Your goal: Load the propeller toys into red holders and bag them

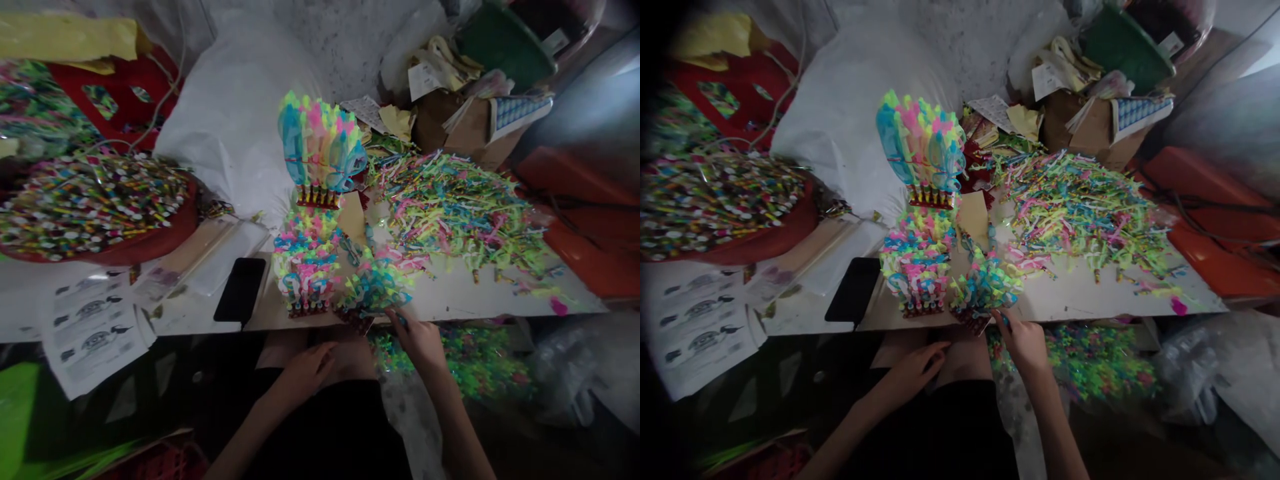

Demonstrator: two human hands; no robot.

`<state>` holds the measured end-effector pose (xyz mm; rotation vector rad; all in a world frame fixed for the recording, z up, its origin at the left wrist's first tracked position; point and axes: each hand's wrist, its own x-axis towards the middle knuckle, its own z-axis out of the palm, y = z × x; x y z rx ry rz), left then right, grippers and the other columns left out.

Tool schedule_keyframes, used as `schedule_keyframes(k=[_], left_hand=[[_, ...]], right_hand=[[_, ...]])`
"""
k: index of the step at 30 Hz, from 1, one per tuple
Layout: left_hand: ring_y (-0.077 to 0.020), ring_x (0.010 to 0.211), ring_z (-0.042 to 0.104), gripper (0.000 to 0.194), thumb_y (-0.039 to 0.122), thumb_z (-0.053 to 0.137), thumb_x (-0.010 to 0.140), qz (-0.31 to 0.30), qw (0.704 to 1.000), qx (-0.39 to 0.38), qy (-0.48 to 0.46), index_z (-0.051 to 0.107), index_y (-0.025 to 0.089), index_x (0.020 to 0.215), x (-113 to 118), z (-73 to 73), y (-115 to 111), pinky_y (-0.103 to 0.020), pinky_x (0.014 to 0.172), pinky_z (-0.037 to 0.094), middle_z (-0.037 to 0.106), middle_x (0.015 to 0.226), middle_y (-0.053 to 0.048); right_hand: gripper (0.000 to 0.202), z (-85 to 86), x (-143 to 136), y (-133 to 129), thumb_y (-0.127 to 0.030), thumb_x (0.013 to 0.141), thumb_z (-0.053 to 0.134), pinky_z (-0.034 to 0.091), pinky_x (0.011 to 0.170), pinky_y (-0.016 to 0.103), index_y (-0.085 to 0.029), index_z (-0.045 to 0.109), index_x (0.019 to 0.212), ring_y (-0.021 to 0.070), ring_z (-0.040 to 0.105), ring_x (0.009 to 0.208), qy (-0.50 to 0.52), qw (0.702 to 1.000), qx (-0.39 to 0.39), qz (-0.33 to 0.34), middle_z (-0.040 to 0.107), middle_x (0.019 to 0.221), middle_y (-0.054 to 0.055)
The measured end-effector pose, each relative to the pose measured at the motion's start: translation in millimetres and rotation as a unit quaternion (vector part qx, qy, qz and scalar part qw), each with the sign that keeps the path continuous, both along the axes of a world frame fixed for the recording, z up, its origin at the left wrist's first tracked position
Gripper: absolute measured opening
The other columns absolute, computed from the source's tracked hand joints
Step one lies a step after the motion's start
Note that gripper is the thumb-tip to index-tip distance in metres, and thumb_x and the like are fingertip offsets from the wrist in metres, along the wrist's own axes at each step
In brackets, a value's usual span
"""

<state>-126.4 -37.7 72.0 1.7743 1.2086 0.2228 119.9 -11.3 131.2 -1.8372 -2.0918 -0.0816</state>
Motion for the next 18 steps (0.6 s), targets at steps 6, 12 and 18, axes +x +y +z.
schedule_keyframes(k=[6, 12, 18], left_hand=[[-0.0185, 0.102, 0.059, 0.039, 0.031, 0.035, 0.092, -0.027, 0.999, 0.040, 0.003, 0.046, 0.022, 0.128, 7, -0.9, 2, -0.031, 0.090, 0.044, 0.063, 0.116, -0.006], [-0.0211, 0.111, 0.055, 0.047, 0.027, 0.034, 0.093, -0.052, 0.984, 0.159, 0.058, 0.031, 0.024, 0.139, 31, 7.6, 16, -0.037, 0.095, 0.042, 0.055, 0.129, -0.006], [-0.0225, 0.110, 0.056, 0.047, 0.023, 0.035, 0.092, -0.053, 0.973, 0.191, 0.118, 0.032, 0.017, 0.138, 44, 2.9, 26, -0.038, 0.094, 0.043, 0.054, 0.130, -0.010]], right_hand=[[0.052, 13.9, -6, 4, -0.044, 0.096, 0.026, 0.022, 0.042, 0.025, -0.019, 0.069, 0.079, 0.0114, 0.057, 0.038, -0.100, 0.994, 0.017, 0.030, 0.064, 0.047, 0.003], [0.045, 20.9, -28, 18, -0.039, 0.097, 0.029, 0.020, 0.044, 0.026, -0.020, 0.062, 0.072, 0.0113, 0.059, 0.045, -0.119, 0.988, -0.021, 0.093, 0.064, 0.051, 0.000], [0.031, 24.6, -39, 35, -0.033, 0.095, 0.035, 0.023, 0.045, 0.026, -0.022, 0.063, 0.087, 0.0159, 0.063, 0.054, -0.150, 0.976, -0.142, 0.076, 0.068, 0.063, 0.002]])
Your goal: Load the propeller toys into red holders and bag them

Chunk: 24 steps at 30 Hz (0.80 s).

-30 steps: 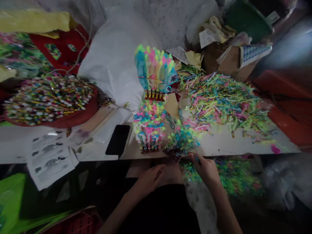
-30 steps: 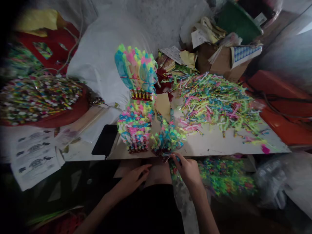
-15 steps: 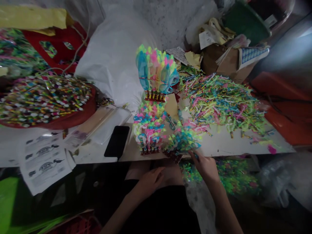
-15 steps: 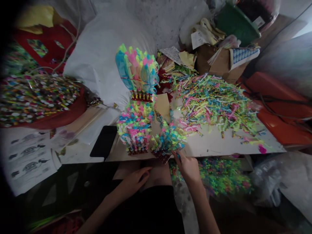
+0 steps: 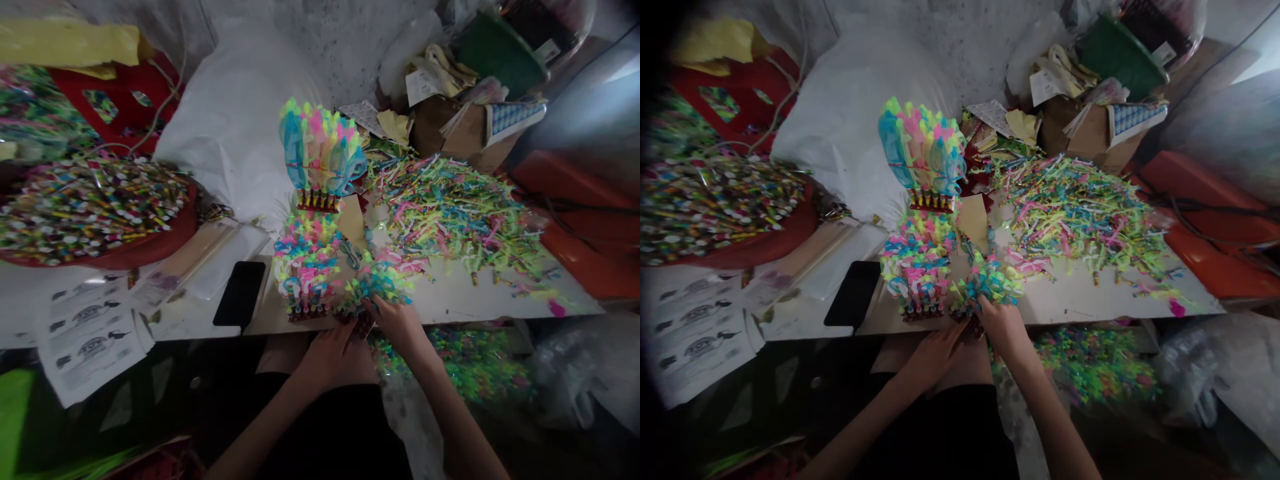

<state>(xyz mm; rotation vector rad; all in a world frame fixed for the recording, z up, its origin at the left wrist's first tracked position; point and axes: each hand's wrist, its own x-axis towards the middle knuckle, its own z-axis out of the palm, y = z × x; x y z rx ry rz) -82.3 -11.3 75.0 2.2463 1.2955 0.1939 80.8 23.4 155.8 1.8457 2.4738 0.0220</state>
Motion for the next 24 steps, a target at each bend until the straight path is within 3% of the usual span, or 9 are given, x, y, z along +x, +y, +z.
schedule_keyframes(k=[6, 11, 15, 18, 20, 21, 24], left_hand=[[-0.0226, 0.110, 0.057, 0.048, 0.022, 0.032, 0.092, 0.012, 0.999, -0.006, 0.034, 0.029, 0.018, 0.140, 2, -5.2, 5, -0.038, 0.091, 0.045, 0.056, 0.128, -0.011], [-0.0227, 0.101, 0.062, 0.048, 0.020, 0.033, 0.091, 0.017, 0.998, -0.036, 0.051, 0.030, 0.018, 0.140, 5, 0.3, 10, -0.037, 0.086, 0.048, 0.061, 0.121, -0.011], [-0.0235, 0.100, 0.062, 0.053, 0.017, 0.034, 0.089, 0.007, 0.997, -0.055, 0.057, 0.026, 0.018, 0.142, 4, 3.3, 11, -0.037, 0.085, 0.048, 0.063, 0.117, -0.012], [-0.0230, 0.099, 0.063, 0.055, 0.017, 0.035, 0.088, 0.009, 0.996, -0.073, 0.046, 0.025, 0.020, 0.143, 3, 6.1, 10, -0.035, 0.084, 0.048, 0.064, 0.114, -0.011], [-0.0241, 0.098, 0.063, 0.055, 0.019, 0.035, 0.088, 0.014, 0.995, -0.087, 0.042, 0.025, 0.020, 0.142, 3, 8.9, 11, -0.036, 0.083, 0.048, 0.063, 0.116, -0.012], [-0.0248, 0.097, 0.063, 0.055, 0.020, 0.035, 0.088, 0.017, 0.994, -0.095, 0.041, 0.026, 0.020, 0.142, 3, 10.5, 12, -0.037, 0.083, 0.049, 0.062, 0.118, -0.012], [-0.0253, 0.098, 0.063, 0.054, 0.020, 0.035, 0.089, 0.019, 0.992, -0.115, 0.042, 0.026, 0.021, 0.142, 3, 14.3, 14, -0.038, 0.084, 0.048, 0.061, 0.120, -0.012]], right_hand=[[0.032, 7.4, -5, 9, -0.024, 0.096, 0.030, 0.032, 0.048, 0.024, -0.023, 0.058, 0.112, 0.0166, 0.066, 0.069, -0.045, 0.994, -0.098, 0.004, 0.069, 0.087, 0.007], [0.030, 12.8, -8, 5, -0.034, 0.095, 0.035, 0.035, 0.048, 0.023, -0.022, 0.062, 0.098, 0.0181, 0.066, 0.064, -0.009, 0.997, -0.071, -0.010, 0.069, 0.077, 0.006], [0.040, 46.1, 12, -4, -0.050, 0.091, 0.035, 0.039, 0.048, 0.023, -0.021, 0.062, 0.091, 0.0165, 0.062, 0.052, 0.168, 0.983, -0.044, -0.064, 0.065, 0.059, 0.002], [0.043, 67.5, 41, 12, -0.050, 0.092, 0.029, 0.042, 0.047, 0.022, -0.019, 0.060, 0.093, 0.0107, 0.052, 0.040, 0.405, 0.910, -0.001, -0.084, 0.060, 0.056, -0.002], [0.046, 62.7, 58, 38, -0.050, 0.092, 0.026, 0.039, 0.040, 0.021, -0.017, 0.058, 0.090, 0.0100, 0.047, 0.036, 0.492, 0.864, 0.034, -0.102, 0.057, 0.053, -0.003], [0.045, 53.7, 63, 54, -0.050, 0.091, 0.028, 0.040, 0.040, 0.021, -0.016, 0.058, 0.087, 0.0104, 0.048, 0.038, 0.495, 0.863, 0.034, -0.094, 0.057, 0.054, -0.002], [0.047, 11.0, 68, 96, -0.046, 0.090, 0.029, 0.049, 0.051, 0.024, -0.015, 0.063, 0.081, 0.0140, 0.060, 0.054, 0.385, 0.923, 0.015, -0.008, 0.067, 0.069, 0.005]])
